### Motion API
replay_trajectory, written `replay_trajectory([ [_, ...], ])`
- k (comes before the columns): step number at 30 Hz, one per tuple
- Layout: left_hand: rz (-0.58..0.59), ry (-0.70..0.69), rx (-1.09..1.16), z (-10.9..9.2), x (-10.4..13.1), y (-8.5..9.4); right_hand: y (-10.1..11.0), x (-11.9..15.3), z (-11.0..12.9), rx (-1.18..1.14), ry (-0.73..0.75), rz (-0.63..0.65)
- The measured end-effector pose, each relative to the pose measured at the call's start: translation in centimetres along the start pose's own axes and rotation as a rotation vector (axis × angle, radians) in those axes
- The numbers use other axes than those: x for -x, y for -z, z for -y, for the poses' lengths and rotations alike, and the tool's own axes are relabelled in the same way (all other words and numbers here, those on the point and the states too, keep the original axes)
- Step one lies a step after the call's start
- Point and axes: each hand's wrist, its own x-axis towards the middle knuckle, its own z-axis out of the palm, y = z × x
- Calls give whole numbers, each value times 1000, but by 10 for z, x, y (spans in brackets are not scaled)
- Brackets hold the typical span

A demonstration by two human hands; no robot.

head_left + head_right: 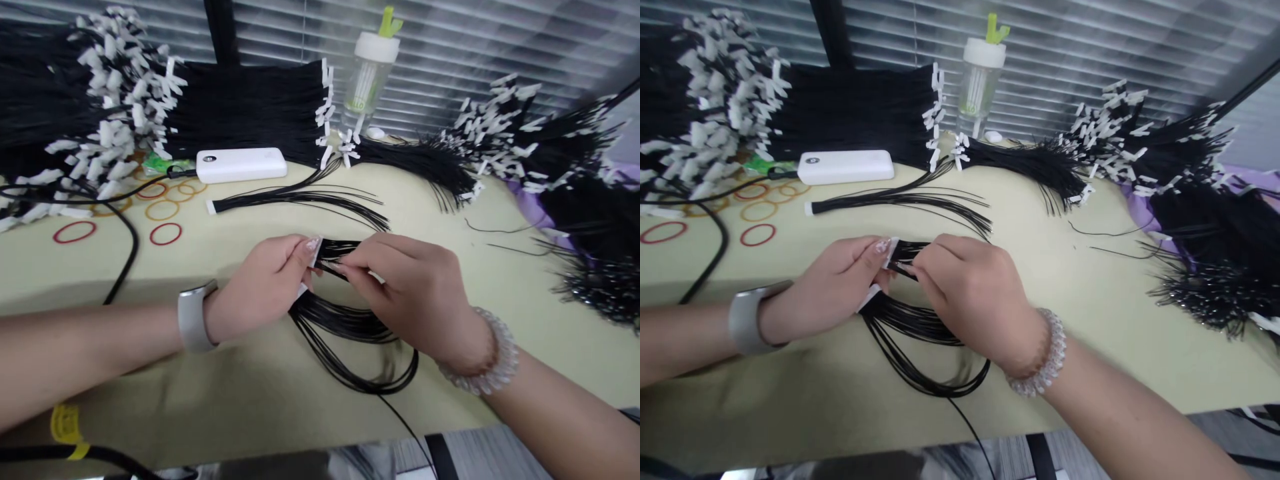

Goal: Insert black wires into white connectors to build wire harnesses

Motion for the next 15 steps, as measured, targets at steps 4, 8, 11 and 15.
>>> replay_trajectory([
  [4,0,11,-4,0,1,0,-2,1,-2,40,65,-44],
  [8,0,12,-15,0,1,0,-4,2,-3,61,87,-69],
  [11,3,11,-13,0,1,0,-5,1,-4,57,102,-45],
  [15,12,4,-14,0,0,1,-5,0,-6,87,168,17],
])
